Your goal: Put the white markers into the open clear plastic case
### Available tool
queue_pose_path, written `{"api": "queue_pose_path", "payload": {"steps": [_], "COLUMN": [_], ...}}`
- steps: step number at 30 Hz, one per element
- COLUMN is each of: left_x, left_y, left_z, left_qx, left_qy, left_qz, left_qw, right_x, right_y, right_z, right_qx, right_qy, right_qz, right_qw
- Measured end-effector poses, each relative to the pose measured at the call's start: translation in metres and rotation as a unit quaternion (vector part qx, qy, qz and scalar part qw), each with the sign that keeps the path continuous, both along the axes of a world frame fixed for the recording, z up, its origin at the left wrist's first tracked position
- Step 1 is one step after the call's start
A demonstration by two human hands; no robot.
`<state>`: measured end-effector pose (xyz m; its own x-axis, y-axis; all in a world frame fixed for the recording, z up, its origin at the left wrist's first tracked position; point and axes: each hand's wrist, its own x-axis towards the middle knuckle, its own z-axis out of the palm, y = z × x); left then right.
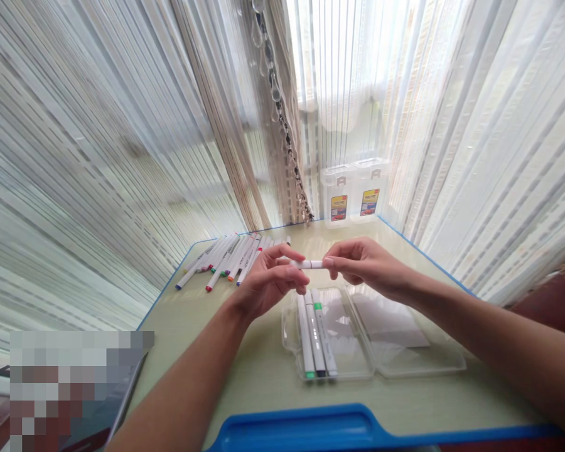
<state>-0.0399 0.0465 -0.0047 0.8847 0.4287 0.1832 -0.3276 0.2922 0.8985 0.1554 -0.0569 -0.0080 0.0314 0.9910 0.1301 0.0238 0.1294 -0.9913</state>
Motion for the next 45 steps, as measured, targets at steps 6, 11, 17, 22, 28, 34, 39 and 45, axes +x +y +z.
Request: {"api": "queue_pose_path", "payload": {"steps": [6,11,17,22,28,34,39,45], "left_x": [-0.0008,0.0006,0.0027,0.0044,0.0035,0.0021,0.0007,-0.0011], "left_y": [0.0,-0.0008,-0.0027,-0.0022,0.0024,0.0046,0.0026,0.0016], "left_z": [-0.0007,-0.0007,-0.001,-0.0013,-0.0019,-0.0029,0.0004,-0.0002], "left_qx": [0.005,-0.012,-0.032,-0.05,-0.042,-0.038,-0.02,-0.008], "left_qy": [0.002,-0.012,-0.032,-0.014,-0.009,0.005,0.004,0.007], "left_qz": [-0.011,-0.02,-0.033,-0.036,-0.059,-0.078,-0.071,-0.069], "left_qw": [1.0,1.0,0.998,0.998,0.997,0.996,0.997,0.998], "right_x": [-0.0005,-0.0003,0.0023,0.0053,0.0064,0.0062,0.0042,0.0043], "right_y": [0.0001,-0.0015,-0.0011,0.0006,-0.0005,0.0,-0.0014,-0.0017], "right_z": [-0.0001,0.0005,-0.001,-0.0042,-0.0043,-0.0041,-0.0006,-0.002], "right_qx": [-0.011,-0.013,-0.001,0.01,0.007,0.002,0.001,0.005], "right_qy": [0.018,0.03,0.019,-0.004,-0.035,-0.059,-0.053,-0.048], "right_qz": [0.015,0.011,0.008,0.004,0.001,0.009,0.008,0.027], "right_qw": [1.0,0.999,1.0,1.0,0.999,0.998,0.999,0.998]}}
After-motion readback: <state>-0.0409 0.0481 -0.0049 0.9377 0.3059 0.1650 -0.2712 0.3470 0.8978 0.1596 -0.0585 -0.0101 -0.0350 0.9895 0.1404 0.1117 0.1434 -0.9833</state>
